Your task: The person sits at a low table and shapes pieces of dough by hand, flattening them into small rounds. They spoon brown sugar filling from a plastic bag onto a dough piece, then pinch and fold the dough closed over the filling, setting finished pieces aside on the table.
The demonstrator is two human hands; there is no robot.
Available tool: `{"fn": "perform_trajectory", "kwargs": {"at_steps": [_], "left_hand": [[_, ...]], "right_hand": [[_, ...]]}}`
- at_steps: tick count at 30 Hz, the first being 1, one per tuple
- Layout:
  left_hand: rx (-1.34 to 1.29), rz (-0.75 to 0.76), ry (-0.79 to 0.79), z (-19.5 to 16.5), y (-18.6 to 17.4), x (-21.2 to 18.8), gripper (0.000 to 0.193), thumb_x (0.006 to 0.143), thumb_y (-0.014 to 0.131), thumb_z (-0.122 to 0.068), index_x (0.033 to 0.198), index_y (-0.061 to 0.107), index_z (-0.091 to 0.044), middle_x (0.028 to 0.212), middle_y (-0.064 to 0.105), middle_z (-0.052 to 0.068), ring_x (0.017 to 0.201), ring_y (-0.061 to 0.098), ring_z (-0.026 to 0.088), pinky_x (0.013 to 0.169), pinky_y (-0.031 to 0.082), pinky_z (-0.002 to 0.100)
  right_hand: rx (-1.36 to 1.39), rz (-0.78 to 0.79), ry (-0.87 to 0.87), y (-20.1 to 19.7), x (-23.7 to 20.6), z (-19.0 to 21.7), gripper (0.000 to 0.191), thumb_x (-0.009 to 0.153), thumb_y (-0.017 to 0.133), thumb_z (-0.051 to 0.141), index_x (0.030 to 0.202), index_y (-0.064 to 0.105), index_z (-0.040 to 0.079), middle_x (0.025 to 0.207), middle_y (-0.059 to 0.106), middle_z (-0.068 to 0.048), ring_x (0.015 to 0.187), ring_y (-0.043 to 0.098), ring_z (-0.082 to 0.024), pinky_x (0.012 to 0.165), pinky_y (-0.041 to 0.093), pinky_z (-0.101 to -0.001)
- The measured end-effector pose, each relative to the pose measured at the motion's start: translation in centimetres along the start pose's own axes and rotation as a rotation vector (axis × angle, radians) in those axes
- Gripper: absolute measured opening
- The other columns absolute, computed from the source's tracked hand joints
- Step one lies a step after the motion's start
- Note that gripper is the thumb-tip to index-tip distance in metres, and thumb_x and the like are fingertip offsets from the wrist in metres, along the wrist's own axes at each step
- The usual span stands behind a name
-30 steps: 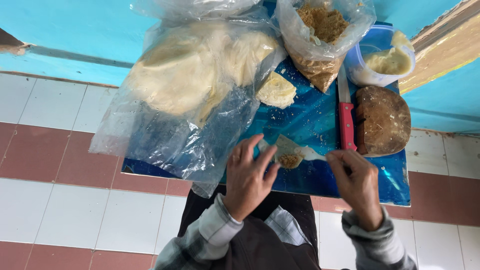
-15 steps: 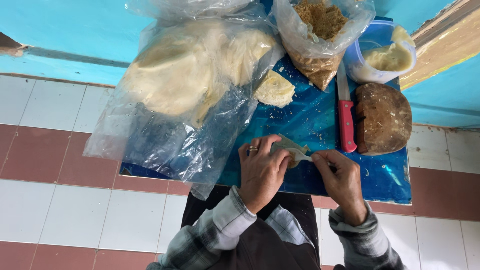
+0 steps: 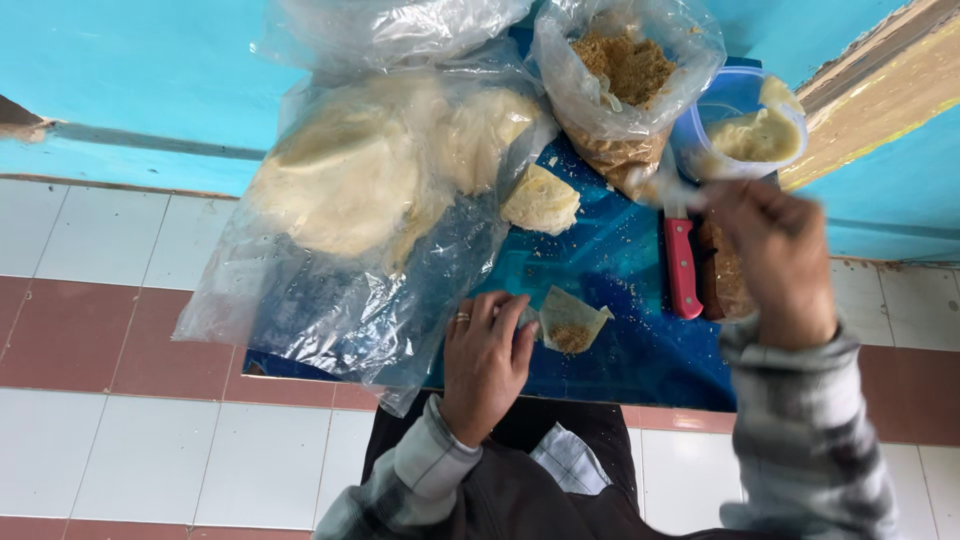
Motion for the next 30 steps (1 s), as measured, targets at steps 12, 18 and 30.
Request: {"fn": "perform_trajectory", "kwargs": {"at_steps": [12, 18, 30], "left_hand": [[0.012, 0.040, -0.100, 0.6, 0.9, 0.5, 0.013, 0.088, 0.076, -0.017, 0.095, 0.066, -0.011, 0.101, 0.064, 0.007, 0.093, 0.062, 0.030, 0.077, 0.044, 0.045], [-0.160, 0.034, -0.122, 0.5, 1.7, 1.1, 0.014, 0.089, 0.074, -0.013, 0.099, 0.064, -0.011, 0.084, 0.072, 0.002, 0.075, 0.069, 0.025, 0.072, 0.046, 0.043], [-0.346, 0.012, -0.089, -0.6, 2.1, 0.9, 0.045, 0.087, 0.073, 0.000, 0.129, 0.055, -0.003, 0.113, 0.066, 0.019, 0.092, 0.071, 0.034, 0.073, 0.058, 0.039]], "right_hand": [[-1.194, -0.196, -1.036, 8.7, 8.6, 7.4, 0.025, 0.085, 0.075, 0.014, 0.107, 0.075, 0.003, 0.116, 0.062, -0.015, 0.105, 0.059, -0.030, 0.074, 0.047, -0.0445], [-0.698, 0.005, -0.651, 6.3, -4.1, 6.4, 0.011, 0.102, 0.073, 0.022, 0.105, 0.076, 0.012, 0.088, 0.070, -0.008, 0.071, 0.067, -0.027, 0.064, 0.051, -0.0391], [-0.554, 0.009, -0.239, 8.4, -10.9, -0.7, 0.026, 0.078, 0.087, 0.023, 0.096, 0.074, 0.008, 0.086, 0.069, -0.006, 0.067, 0.066, -0.018, 0.060, 0.052, -0.0319]]}}
Point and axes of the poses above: each hand's wrist, its own x-axis towards the middle knuckle, its own y-axis out of the palm, z = x × y, the point moved 7 cm from there along x, towards the middle knuckle
